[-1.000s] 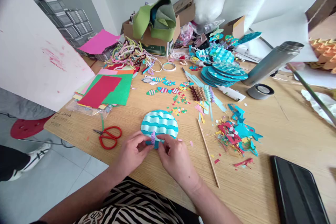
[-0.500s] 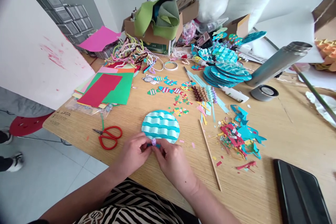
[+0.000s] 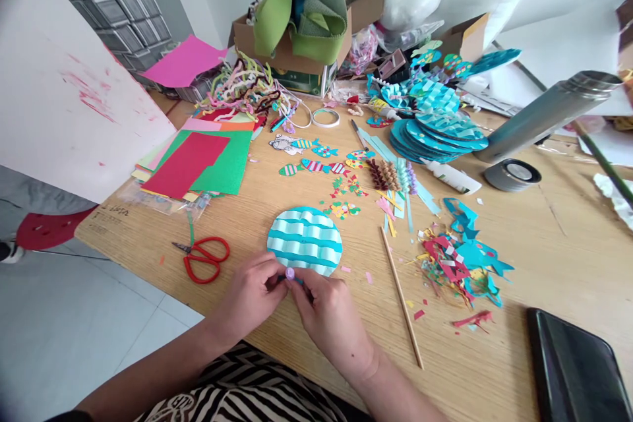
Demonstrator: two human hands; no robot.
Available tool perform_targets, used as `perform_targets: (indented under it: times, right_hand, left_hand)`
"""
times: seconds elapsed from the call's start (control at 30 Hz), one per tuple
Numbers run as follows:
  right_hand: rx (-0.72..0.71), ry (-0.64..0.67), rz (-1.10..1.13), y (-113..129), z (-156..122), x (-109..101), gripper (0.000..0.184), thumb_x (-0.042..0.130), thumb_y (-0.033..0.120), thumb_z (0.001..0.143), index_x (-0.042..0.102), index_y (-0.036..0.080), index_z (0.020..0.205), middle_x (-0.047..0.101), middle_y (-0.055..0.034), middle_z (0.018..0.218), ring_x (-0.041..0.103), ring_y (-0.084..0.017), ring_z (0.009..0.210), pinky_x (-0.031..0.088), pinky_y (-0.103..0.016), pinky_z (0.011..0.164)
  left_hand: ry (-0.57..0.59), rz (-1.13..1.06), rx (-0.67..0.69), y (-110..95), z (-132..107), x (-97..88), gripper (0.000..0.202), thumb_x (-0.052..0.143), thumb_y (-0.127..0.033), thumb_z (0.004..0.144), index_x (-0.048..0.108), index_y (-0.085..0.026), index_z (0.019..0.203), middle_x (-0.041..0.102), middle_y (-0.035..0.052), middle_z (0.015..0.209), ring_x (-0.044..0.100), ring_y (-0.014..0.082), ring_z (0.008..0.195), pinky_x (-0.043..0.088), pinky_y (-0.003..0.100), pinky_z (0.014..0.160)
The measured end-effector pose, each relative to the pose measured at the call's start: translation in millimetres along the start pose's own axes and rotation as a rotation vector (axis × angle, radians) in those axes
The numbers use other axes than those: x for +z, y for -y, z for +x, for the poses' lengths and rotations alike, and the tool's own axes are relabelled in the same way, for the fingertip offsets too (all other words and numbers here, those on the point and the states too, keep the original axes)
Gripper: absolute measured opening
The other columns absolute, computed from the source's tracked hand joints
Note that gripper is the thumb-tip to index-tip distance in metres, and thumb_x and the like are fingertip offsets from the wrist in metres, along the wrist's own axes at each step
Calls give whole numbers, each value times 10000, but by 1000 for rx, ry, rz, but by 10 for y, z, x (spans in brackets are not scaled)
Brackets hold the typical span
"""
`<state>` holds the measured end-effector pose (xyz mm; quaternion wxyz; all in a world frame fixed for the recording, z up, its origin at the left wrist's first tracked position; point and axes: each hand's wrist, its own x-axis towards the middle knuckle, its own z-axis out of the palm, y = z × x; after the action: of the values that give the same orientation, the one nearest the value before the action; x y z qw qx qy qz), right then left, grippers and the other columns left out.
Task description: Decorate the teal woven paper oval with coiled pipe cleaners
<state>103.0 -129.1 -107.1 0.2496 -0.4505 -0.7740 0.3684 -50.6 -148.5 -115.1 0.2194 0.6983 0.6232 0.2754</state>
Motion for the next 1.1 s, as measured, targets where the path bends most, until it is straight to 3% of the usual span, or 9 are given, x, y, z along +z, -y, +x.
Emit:
perform_targets:
  times: [0.33, 0.5, 0.6, 0.73, 0.93, 1.1]
  right_hand:
    - [-17, -15, 67, 8, -5, -36, 244, 554, 324, 855, 653, 146, 989, 533, 32, 513, 457, -94, 427, 349, -208, 437]
    - [86, -275, 280, 22, -22, -230, 333, 508, 385, 875, 616, 136, 1066, 495, 42, 510, 449, -83, 395, 345, -198, 387]
    - [181, -498, 404, 2, 2, -373, 352, 433, 420, 907, 628, 139, 993, 505, 35, 513, 442, -76, 367, 339, -197, 363]
    - [200, -719, 461, -57, 67, -510, 379, 427, 454, 903, 633, 138, 855, 473, 38, 481, 397, -71, 340, 309, -205, 352]
    - [196, -809, 521, -113, 107, -568, 383, 450, 476, 885, 613, 139, 805, 471, 39, 487, 390, -68, 332, 260, -192, 321]
    - [180, -807, 473, -120, 100, -568, 398, 448, 493, 879, 620, 135, 886, 473, 51, 486, 396, -64, 332, 289, -184, 331]
  left_hand:
    - [11, -37, -10, 10, -2, -6, 140, 607, -169, 758, 562, -169, 625, 525, -12, 626, 472, 113, 604, 321, 228, 564]
    - [-7, -26, 1, -11, 8, -32, 149, 553, -206, 810, 596, -178, 671, 535, -2, 637, 489, 118, 621, 346, 225, 579]
    - [-26, -27, 17, 7, -7, -18, 142, 557, -211, 810, 606, -176, 681, 537, 1, 645, 497, 117, 629, 365, 218, 584]
    - [-44, -52, 17, 48, -34, 9, 94, 582, -197, 790, 623, -173, 709, 561, 5, 672, 521, 119, 639, 392, 214, 578]
    - [-89, -88, 24, 111, -87, 4, 38, 604, -181, 766, 642, -173, 768, 575, 0, 679, 538, 115, 618, 434, 215, 577]
    - [-183, -106, 42, 177, -161, -21, 188, 574, -213, 799, 585, -175, 982, 579, -1, 694, 559, 127, 648, 485, 243, 623]
